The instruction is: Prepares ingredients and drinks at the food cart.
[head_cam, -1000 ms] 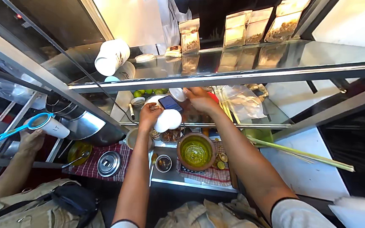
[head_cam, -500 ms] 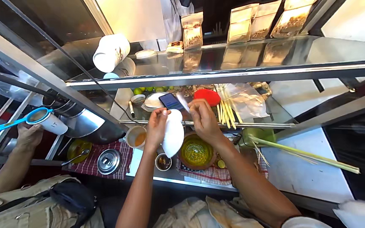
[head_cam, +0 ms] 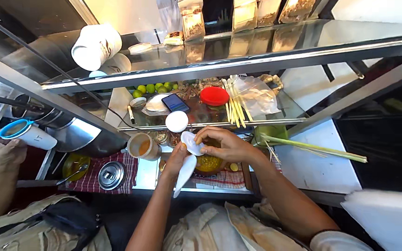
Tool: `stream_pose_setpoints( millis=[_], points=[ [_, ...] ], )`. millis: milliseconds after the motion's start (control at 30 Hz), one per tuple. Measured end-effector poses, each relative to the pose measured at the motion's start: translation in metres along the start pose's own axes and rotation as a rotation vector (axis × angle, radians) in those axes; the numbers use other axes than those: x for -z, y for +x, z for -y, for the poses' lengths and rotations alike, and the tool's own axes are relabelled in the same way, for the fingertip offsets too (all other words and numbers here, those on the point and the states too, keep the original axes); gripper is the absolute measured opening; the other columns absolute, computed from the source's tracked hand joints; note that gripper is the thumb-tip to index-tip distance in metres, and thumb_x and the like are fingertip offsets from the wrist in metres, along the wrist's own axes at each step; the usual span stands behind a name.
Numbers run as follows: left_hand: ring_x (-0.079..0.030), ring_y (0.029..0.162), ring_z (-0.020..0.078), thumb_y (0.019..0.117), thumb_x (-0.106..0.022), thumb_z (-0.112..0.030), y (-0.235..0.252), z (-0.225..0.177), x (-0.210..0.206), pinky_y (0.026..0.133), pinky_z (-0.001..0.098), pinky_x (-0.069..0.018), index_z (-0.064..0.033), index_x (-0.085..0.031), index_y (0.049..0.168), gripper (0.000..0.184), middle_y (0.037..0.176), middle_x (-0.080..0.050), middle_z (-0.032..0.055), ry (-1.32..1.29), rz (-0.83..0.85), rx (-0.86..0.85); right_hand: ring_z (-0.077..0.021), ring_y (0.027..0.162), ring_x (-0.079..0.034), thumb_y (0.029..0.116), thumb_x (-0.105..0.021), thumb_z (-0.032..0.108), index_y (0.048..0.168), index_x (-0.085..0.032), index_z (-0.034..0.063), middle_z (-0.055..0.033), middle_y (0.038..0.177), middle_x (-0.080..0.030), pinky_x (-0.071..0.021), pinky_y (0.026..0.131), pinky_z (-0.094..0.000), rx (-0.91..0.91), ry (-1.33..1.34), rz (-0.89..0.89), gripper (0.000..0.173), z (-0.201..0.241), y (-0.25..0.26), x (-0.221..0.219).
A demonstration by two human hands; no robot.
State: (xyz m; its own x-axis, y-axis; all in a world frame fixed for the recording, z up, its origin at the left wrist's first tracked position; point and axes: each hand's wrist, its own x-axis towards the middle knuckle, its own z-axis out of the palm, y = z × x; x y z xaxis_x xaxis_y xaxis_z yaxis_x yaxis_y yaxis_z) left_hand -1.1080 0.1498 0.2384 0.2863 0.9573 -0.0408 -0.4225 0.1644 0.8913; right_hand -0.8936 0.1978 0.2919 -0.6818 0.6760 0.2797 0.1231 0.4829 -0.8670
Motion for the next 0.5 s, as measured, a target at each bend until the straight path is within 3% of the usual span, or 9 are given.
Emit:
stream_pose_setpoints(
  millis=[67,167,300,400,500],
  points=[
    [-0.069,0.068,0.0066,0.0848,-0.066,-0.068,-0.002,0.006,0.001,0.064,0.0259,-0.0610,-0.0131,-0.059,0.113,0.062,0.082,-0.071,-0.0051,-0.132,0.076,0.056,-0.0084,0.103,-0.064,0.0918,-0.077,0.021,0.110,-0.070,0.0052,-0.0038,0.117,-0.066,-0.0566,0.088,-0.0237,-0.024,0.042,0.076,0.025,-0.001,-0.003,0.010],
    [-0.071,0.072,0.0103,0.0842,-0.067,-0.068,-0.001,0.014,0.002,0.064,0.0277,-0.0616,-0.0117,-0.062,0.109,0.062,0.087,-0.073,0.0001,-0.169,0.119,0.096,-0.0082,0.098,-0.063,0.0871,-0.082,0.021,0.106,-0.072,0.0071,-0.0027,0.114,-0.066,-0.0563,0.083,-0.0223,-0.059,0.054,0.123,0.025,0.002,-0.004,0.017],
    [-0.067,0.063,0.0095,0.0865,-0.066,-0.067,-0.004,0.014,-0.005,0.063,0.0278,-0.0600,-0.0148,-0.066,0.085,0.052,0.073,-0.069,0.0000,-0.238,0.149,0.137,-0.0076,0.095,-0.064,0.0855,-0.083,0.019,0.099,-0.074,0.0074,-0.0025,0.110,-0.067,-0.0561,0.079,-0.0208,-0.038,0.022,0.144,0.021,0.000,-0.003,0.020],
    [-0.069,0.066,0.0107,0.0873,-0.066,-0.064,-0.008,0.010,-0.012,0.064,0.0272,-0.0604,-0.0131,-0.067,0.098,0.052,0.080,-0.072,0.0022,-0.303,0.167,0.168,-0.0079,0.095,-0.063,0.0850,-0.084,0.018,0.095,-0.075,0.0072,-0.0030,0.107,-0.067,-0.0555,0.079,-0.0206,-0.023,0.037,0.149,0.017,-0.001,-0.004,0.021],
    [-0.070,0.068,0.0105,0.0892,-0.065,-0.063,-0.012,0.007,-0.017,0.066,0.0265,-0.0609,-0.0130,-0.069,0.103,0.052,0.082,-0.073,0.0026,-0.333,0.176,0.185,-0.0092,0.095,-0.064,0.0856,-0.083,0.014,0.089,-0.075,0.0069,-0.0041,0.104,-0.067,-0.0564,0.079,-0.0216,-0.012,0.087,0.140,0.011,-0.001,-0.005,0.019]
  ],
)
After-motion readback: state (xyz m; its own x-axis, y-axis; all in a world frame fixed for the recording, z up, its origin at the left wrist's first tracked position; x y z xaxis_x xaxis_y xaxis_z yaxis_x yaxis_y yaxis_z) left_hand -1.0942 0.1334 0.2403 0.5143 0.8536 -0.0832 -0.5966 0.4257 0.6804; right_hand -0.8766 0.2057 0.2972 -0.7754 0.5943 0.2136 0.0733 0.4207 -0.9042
